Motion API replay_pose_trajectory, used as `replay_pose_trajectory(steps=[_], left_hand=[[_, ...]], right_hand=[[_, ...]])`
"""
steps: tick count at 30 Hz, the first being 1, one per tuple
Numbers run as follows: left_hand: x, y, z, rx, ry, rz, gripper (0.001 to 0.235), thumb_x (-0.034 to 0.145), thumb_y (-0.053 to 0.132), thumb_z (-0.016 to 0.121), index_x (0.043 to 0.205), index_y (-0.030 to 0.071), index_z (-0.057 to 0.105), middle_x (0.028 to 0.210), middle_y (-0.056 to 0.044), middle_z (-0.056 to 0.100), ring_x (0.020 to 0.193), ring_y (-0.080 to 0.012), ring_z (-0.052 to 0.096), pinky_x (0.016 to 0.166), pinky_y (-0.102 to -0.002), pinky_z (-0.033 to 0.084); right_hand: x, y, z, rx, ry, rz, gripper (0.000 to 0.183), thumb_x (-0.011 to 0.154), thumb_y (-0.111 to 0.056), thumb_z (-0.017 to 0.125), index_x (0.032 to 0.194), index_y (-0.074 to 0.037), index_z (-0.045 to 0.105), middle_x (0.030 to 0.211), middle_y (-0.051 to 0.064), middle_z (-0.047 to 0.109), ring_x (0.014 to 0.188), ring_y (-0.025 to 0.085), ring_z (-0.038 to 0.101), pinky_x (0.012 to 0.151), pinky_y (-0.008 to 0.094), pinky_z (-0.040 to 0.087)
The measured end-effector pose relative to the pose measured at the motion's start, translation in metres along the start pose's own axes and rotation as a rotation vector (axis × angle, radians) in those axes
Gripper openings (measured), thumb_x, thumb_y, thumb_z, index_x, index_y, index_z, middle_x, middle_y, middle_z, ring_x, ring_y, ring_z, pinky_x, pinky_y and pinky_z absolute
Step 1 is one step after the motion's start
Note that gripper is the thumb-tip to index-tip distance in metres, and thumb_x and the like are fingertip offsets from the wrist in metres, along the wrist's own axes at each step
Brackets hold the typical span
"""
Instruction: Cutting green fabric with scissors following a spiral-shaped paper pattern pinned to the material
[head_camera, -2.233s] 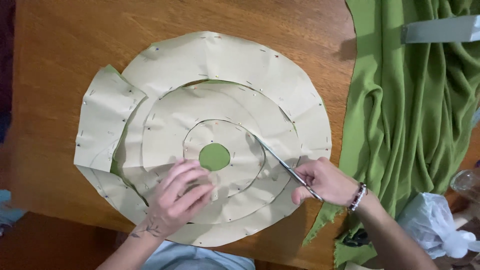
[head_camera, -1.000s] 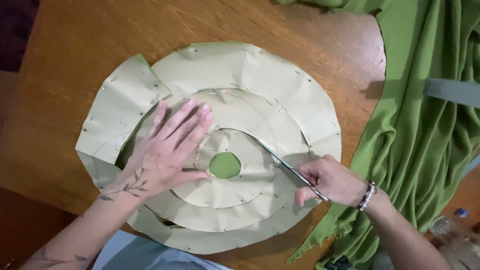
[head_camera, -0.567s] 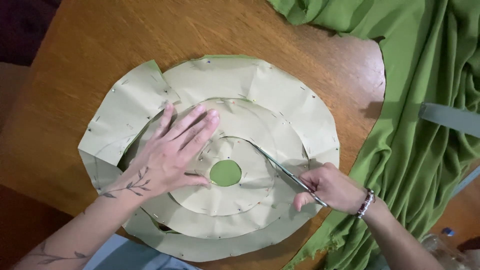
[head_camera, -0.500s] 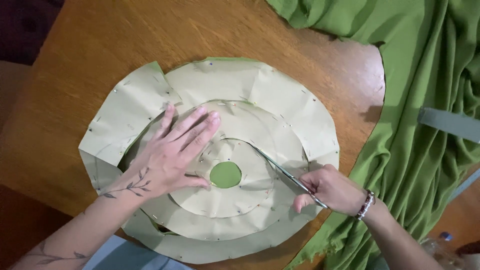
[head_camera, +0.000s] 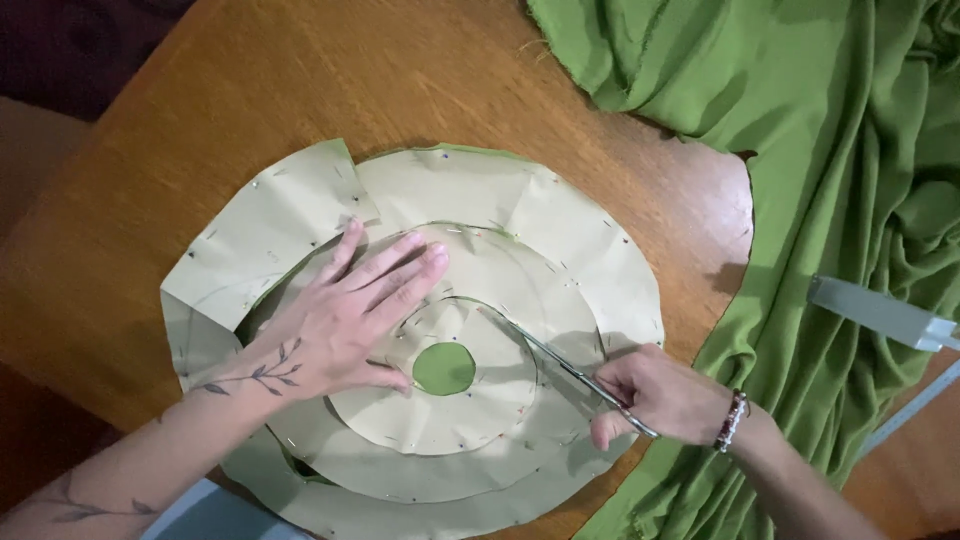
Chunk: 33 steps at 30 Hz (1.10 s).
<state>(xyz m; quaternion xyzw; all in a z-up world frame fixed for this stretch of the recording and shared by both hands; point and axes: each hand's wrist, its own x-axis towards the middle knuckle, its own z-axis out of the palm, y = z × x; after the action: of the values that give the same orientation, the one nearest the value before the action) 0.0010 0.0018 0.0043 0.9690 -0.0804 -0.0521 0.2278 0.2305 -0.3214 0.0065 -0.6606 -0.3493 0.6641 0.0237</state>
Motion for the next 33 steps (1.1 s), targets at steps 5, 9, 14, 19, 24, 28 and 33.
replay_pose_trajectory(steps=[5,9,14,19,24,28,33], left_hand=[[-0.001,0.0,0.002,-0.002,0.001,-0.01,0.151,0.049,0.077,0.088,0.16,0.005,0.015,0.167,-0.006,0.025,0.155,-0.0263,0.019,0.121,-0.064,0.014],[-0.003,-0.002,0.002,-0.019,0.002,-0.016,0.149,0.05,0.076,0.089,0.16,0.006,0.017,0.167,-0.006,0.024,0.155,-0.0257,0.018,0.121,-0.063,0.012],[-0.004,-0.005,0.005,0.019,0.02,-0.004,0.152,0.047,0.081,0.088,0.159,0.006,0.017,0.166,-0.006,0.027,0.154,-0.026,0.022,0.12,-0.061,0.018],[-0.006,-0.007,0.008,-0.036,0.028,-0.002,0.152,0.048,0.079,0.089,0.16,0.006,0.017,0.166,-0.007,0.027,0.154,-0.0268,0.022,0.121,-0.062,0.016],[-0.006,-0.009,0.008,-0.083,0.034,-0.002,0.154,0.045,0.076,0.093,0.16,0.006,0.016,0.165,-0.007,0.03,0.154,-0.0266,0.023,0.121,-0.064,0.014],[-0.006,-0.009,0.01,-0.054,0.026,-0.004,0.149,0.051,0.077,0.089,0.16,0.007,0.016,0.166,-0.005,0.027,0.155,-0.0241,0.022,0.121,-0.062,0.015],[-0.006,-0.009,0.01,-0.072,0.035,-0.009,0.15,0.048,0.076,0.091,0.159,0.007,0.018,0.165,-0.007,0.03,0.154,-0.0255,0.022,0.122,-0.062,0.012]], right_hand=[[0.006,-0.006,-0.017,0.017,-0.056,-0.081,0.072,0.056,-0.083,0.066,0.056,-0.017,0.036,0.051,-0.007,0.036,0.047,0.01,0.03,0.045,0.027,0.023],[0.017,-0.009,-0.032,-0.026,-0.081,-0.134,0.073,0.067,-0.074,0.077,0.057,-0.013,0.037,0.055,-0.005,0.031,0.054,0.012,0.029,0.048,0.032,0.023],[0.023,-0.014,-0.047,-0.034,-0.126,-0.132,0.071,0.065,-0.073,0.078,0.054,-0.016,0.037,0.05,-0.006,0.034,0.046,0.012,0.029,0.044,0.029,0.023],[0.025,-0.023,-0.056,-0.083,-0.166,-0.099,0.07,0.068,-0.071,0.079,0.058,-0.014,0.04,0.055,-0.004,0.037,0.051,0.013,0.031,0.047,0.03,0.026],[0.029,-0.017,-0.058,-0.066,-0.165,-0.169,0.07,0.07,-0.072,0.074,0.059,-0.013,0.037,0.056,-0.004,0.034,0.05,0.013,0.03,0.046,0.03,0.027],[0.031,-0.017,-0.062,-0.085,-0.166,-0.187,0.069,0.07,-0.07,0.076,0.057,-0.013,0.039,0.054,-0.005,0.036,0.049,0.013,0.031,0.045,0.031,0.027],[0.036,-0.019,-0.073,-0.128,-0.183,-0.204,0.068,0.07,-0.07,0.077,0.058,-0.014,0.04,0.055,-0.006,0.033,0.05,0.013,0.03,0.046,0.032,0.025]])
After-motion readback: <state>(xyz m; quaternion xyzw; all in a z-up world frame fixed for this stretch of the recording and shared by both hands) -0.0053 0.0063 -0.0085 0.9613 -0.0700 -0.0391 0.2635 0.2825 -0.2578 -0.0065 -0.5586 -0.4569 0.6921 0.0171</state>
